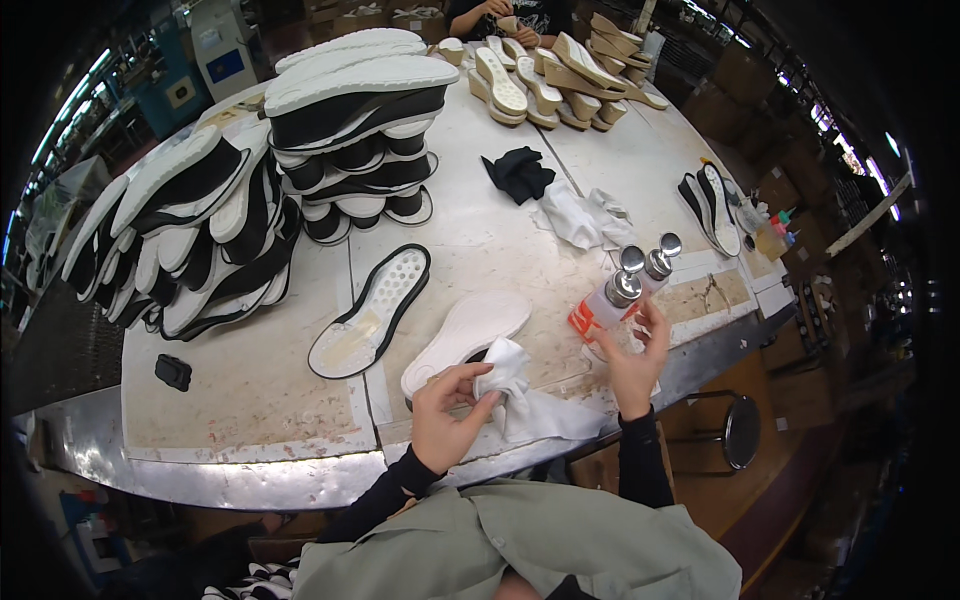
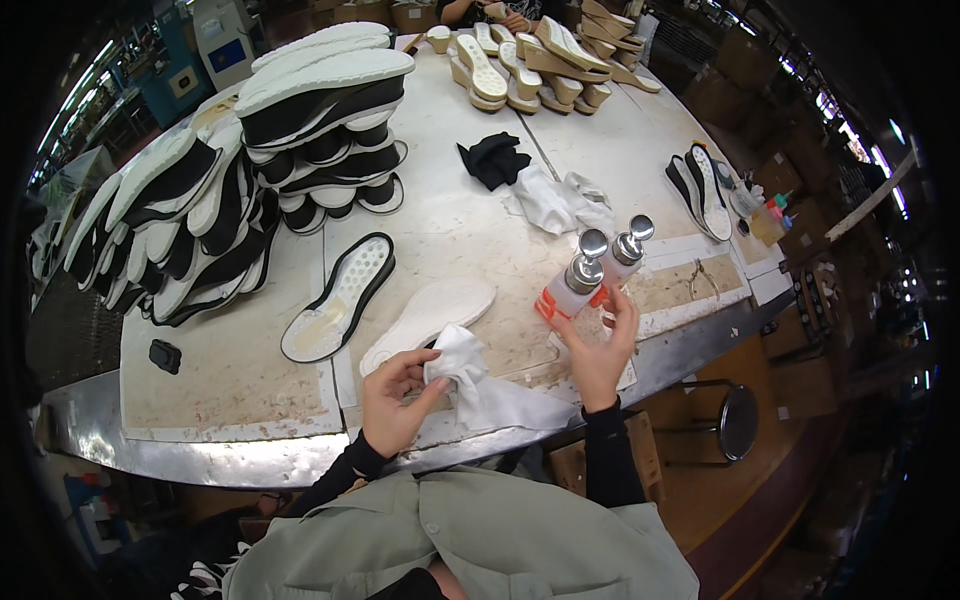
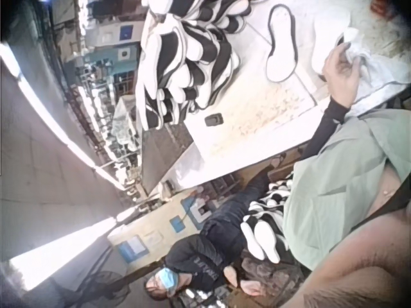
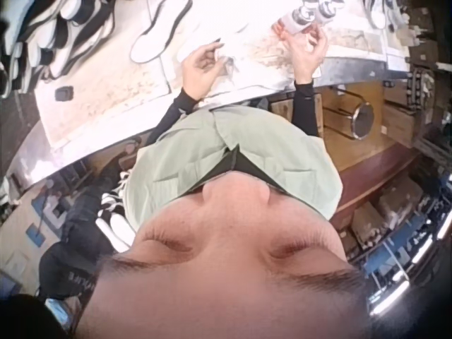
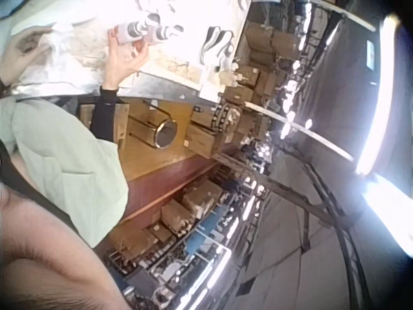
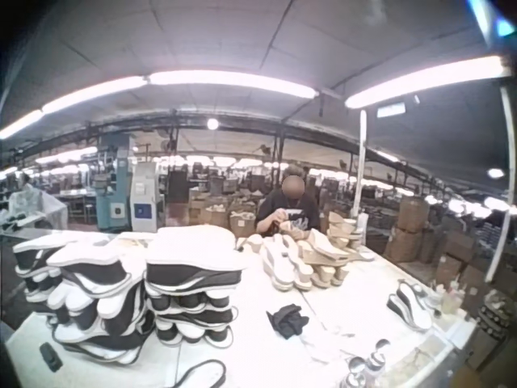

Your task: The person wipes white shoe insoles with a cloth, repeatedly spraying a liquid from a red-capped bottle onto the cloth and rubbing the insole surface. The person handles insoles one at a time, placing them back on the table after wiping.

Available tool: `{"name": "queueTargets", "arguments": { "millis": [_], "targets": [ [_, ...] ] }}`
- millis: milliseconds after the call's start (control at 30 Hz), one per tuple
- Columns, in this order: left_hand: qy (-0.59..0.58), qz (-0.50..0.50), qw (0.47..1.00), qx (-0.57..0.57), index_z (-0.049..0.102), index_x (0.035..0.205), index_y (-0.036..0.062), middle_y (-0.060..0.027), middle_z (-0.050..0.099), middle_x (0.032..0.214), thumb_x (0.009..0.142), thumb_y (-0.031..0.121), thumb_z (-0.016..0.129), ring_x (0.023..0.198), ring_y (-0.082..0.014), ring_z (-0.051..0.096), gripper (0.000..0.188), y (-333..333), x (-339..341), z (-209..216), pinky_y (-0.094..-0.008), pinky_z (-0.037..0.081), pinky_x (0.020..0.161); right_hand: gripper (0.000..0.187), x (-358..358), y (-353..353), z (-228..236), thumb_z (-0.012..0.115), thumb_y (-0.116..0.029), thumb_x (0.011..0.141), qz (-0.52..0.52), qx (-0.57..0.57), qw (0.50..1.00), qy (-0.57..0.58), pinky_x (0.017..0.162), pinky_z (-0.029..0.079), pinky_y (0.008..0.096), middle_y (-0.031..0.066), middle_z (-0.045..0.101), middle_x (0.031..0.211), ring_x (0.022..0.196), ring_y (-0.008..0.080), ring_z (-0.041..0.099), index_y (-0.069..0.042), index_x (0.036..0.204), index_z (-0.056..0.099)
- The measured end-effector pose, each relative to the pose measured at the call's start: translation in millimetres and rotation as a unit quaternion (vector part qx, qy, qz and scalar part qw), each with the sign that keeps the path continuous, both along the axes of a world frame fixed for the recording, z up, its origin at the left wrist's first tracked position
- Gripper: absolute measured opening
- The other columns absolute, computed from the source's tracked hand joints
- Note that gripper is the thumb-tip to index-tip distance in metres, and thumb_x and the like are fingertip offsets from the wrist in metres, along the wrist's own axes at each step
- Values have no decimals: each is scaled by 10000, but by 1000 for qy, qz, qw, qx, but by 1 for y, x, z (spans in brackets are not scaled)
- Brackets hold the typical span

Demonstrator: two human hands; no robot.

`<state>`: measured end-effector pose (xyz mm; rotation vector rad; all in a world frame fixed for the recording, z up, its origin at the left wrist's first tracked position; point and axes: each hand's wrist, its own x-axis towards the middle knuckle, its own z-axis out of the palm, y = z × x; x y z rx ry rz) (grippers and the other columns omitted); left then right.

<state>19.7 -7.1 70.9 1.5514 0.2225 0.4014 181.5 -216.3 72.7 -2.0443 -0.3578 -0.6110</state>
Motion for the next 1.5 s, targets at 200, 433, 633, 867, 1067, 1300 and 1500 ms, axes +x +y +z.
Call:
{"name": "queueTargets", "arguments": {
  "millis": [200, 433, 633, 867, 1067, 1300, 1500],
  "targets": [
    [-18, -40, 998, -55, 566, 1282, -4, -118, 674, 1097, 803, -12, 739, 789, -66, 586, 509, -6, 12, 11, -227, 521, 732, 560, -59, 28, 58, 804, -56, 712, 311, -25, 950, -15, 887, 464, 337, 146, 548, 1288, 1141, 266, 560, -29, 1231, 596],
    [-17, -40, 976, -212, 484, 1261, -27, -108, 646, 1032, 790, -97, 729, 898, -114, 635, 536, -10, 15, 27, -234, 534, 788, 349, -67, 38, 41, 737, -2, 788, 384, -20, 913, 137, 821, 504, 319, 161, 689, 1022, 974, 268, 669, 1, 1128, 662],
    [-45, 0, 991, -124, 543, 1187, -9, -123, 635, 1057, 787, -18, 764, 924, -147, 644, 457, -10, 16, 28, -258, 520, 796, 174, -57, 26, 44, 692, 13, 829, 286, 40, 951, 113, 784, 498, 316, 137, 688, 936, 862, 237, 662, 20, 1004, 689],
    [-62, 122, 948, 288, 584, 1200, 18, -191, 590, 1252, 663, 131, 852, 1161, -313, 572, 611, 37, -14, 11, -397, 435, 990, 127, 31, -13, 94, 695, -8, 814, 143, -100, 983, -60, 728, 480, 332, 133, 646, 879, 807, 282, 635, 32, 934, 680],
    [0, 130, 971, 199, 416, 1380, -19, -215, 580, 1264, 624, 140, 873, 1214, -334, 538, 898, 36, -15, -36, -397, 417, 1030, 111, 50, -3, 96, 723, -8, 772, 203, -206, 957, -21, 661, 476, 372, 158, 608, 823, 744, 328, 617, 33, 866, 680],
    [62, 159, 979, 108, 554, 1257, -9, -195, 620, 1227, 621, 116, 876, 1152, -282, 602, 724, 33, -11, -42, -369, 466, 985, 110, 54, -4, 100, 720, 4, 754, 210, -249, 945, -31, 659, 467, 368, 160, 601, 806, 743, 335, 609, 46, 833, 657],
    [-10, 161, 978, 131, 605, 1198, -3, -182, 648, 1197, 629, 68, 860, 1118, -264, 627, 627, 34, -15, -45, -358, 480, 964, 110, 52, -2, 100, 716, -1, 740, 198, -248, 948, -23, 666, 463, 408, 172, 587, 795, 754, 368, 600, 43, 815, 650]
  ]
}}
